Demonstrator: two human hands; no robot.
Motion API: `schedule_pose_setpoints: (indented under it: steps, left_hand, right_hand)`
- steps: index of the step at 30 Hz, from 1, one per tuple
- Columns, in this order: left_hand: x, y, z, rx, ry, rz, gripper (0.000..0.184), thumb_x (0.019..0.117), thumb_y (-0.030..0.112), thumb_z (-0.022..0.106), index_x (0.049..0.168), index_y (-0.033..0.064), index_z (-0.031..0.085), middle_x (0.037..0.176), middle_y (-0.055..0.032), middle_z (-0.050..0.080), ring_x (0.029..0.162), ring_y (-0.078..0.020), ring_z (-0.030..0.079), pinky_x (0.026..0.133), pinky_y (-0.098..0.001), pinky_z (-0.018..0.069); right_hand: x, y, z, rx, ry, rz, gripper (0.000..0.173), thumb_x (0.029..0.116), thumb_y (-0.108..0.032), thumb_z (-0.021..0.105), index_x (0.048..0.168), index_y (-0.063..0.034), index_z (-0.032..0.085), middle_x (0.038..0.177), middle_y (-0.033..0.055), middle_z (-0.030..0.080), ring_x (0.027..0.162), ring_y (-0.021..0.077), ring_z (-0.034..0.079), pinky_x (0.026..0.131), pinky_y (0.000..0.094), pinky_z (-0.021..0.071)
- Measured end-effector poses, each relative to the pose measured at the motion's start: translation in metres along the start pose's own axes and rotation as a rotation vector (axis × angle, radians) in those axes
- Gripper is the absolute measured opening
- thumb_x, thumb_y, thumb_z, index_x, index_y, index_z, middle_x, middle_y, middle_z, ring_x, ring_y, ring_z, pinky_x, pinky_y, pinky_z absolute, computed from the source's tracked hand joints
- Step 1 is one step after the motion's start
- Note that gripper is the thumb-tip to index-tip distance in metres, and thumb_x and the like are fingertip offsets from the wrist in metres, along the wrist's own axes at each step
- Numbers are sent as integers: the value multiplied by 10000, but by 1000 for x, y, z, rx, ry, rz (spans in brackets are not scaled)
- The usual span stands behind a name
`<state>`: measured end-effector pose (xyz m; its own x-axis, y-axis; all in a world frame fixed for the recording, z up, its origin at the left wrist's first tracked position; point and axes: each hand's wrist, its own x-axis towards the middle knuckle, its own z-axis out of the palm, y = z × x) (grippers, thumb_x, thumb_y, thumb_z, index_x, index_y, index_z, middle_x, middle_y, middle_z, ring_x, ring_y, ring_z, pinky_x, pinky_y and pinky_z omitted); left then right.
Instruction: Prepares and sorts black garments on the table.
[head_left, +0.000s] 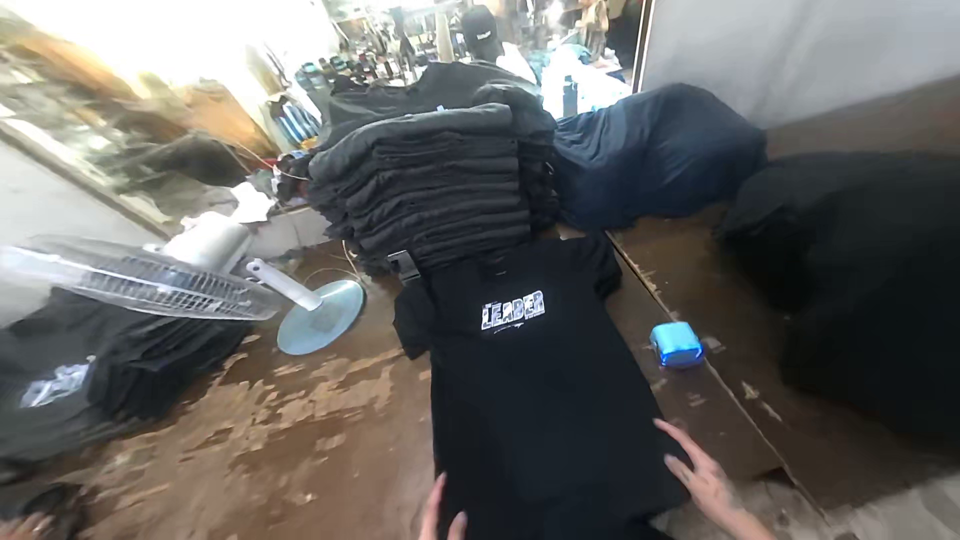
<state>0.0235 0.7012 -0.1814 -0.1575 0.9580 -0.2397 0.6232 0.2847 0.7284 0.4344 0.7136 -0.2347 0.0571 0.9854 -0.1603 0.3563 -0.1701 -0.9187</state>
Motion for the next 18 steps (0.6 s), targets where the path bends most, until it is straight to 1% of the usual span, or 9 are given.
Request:
schedule_pose_setpoints:
  steps: [2, 4, 6, 7, 8, 10, 12, 15, 18]
  left_hand:
    - [-3, 37, 5, -23, -64, 332, 393, 1002, 102, 587, 1368, -39, 608, 1364, -206, 643, 1252, -331, 640, 1096, -529, 474]
    - [9, 63, 18, 41, -245, 505, 455, 966, 310, 675, 1350, 68, 662, 1238, -136, 725, 1134, -286, 706, 999, -540, 543]
    - [19, 78, 33, 129, -483, 451, 810, 830, 540, 775, 1464, 91, 545, 1155, -174, 734, 1065, -336, 715, 930, -594, 554]
    - [20, 79, 39, 122, -561, 407, 795, 809, 475, 816, 1406, 15, 562, 1112, -201, 729, 1054, -331, 709, 946, -563, 548]
    - [18, 75, 41, 57, -597, 349, 596, 837, 317, 811, 1279, -44, 638, 1098, -200, 725, 1058, -276, 694, 979, -477, 527]
    - [20, 56, 45, -166, -609, 244, 365, 887, 143, 730, 1157, -94, 668, 1069, -152, 716, 1026, -146, 666, 981, -342, 511]
    - [22, 39, 55, -409, -579, 202, 347, 853, 99, 757, 1159, -34, 663, 1044, -39, 724, 997, -33, 671, 959, -264, 548]
    - [16, 35, 56, -379, -630, 127, 399, 865, 135, 784, 1215, -17, 666, 1115, -71, 727, 1068, -74, 669, 1011, -311, 527]
    - [17, 36, 55, -362, -616, 95, 405, 847, 126, 800, 1200, -19, 664, 1096, -73, 731, 1049, -74, 679, 997, -309, 540]
  right_hand:
    - [4, -41, 22, -32, -6, -265, 275, 975, -57, 517, 1132, 47, 718, 1173, 167, 722, 1128, 217, 681, 1020, 387, 525]
    - [9, -84, 54, 15, -63, -462, 254, 992, -92, 505, 1034, 19, 730, 1066, 127, 736, 1027, 145, 690, 949, 316, 548]
    - [2, -120, 84, 25, -219, -511, 339, 1014, -214, 557, 1255, -4, 669, 1259, 156, 686, 1201, 189, 644, 1065, 364, 505]
    - [-3, -134, 97, -10, -280, -520, 472, 985, -272, 629, 1377, -9, 602, 1316, 200, 646, 1228, 257, 627, 1069, 421, 499]
    - [-5, -138, 111, -53, -277, -567, 572, 948, -315, 691, 1423, -20, 572, 1244, 234, 646, 1116, 311, 651, 963, 460, 540]
    - [-7, -138, 123, -84, -303, -589, 562, 961, -239, 680, 1462, -29, 536, 1219, 245, 634, 1027, 314, 659, 884, 428, 566]
    - [-10, -129, 129, -50, -280, -541, 452, 991, -78, 569, 1437, -7, 559, 1176, 244, 656, 951, 291, 667, 850, 388, 566]
    - [-17, -115, 145, 19, -122, -475, 420, 972, 32, 447, 1357, 24, 615, 1108, 214, 690, 944, 234, 669, 893, 332, 550]
    - [-17, -109, 149, 139, -29, -389, 442, 959, 26, 410, 1371, 46, 569, 976, 126, 651, 826, 131, 600, 779, 263, 520]
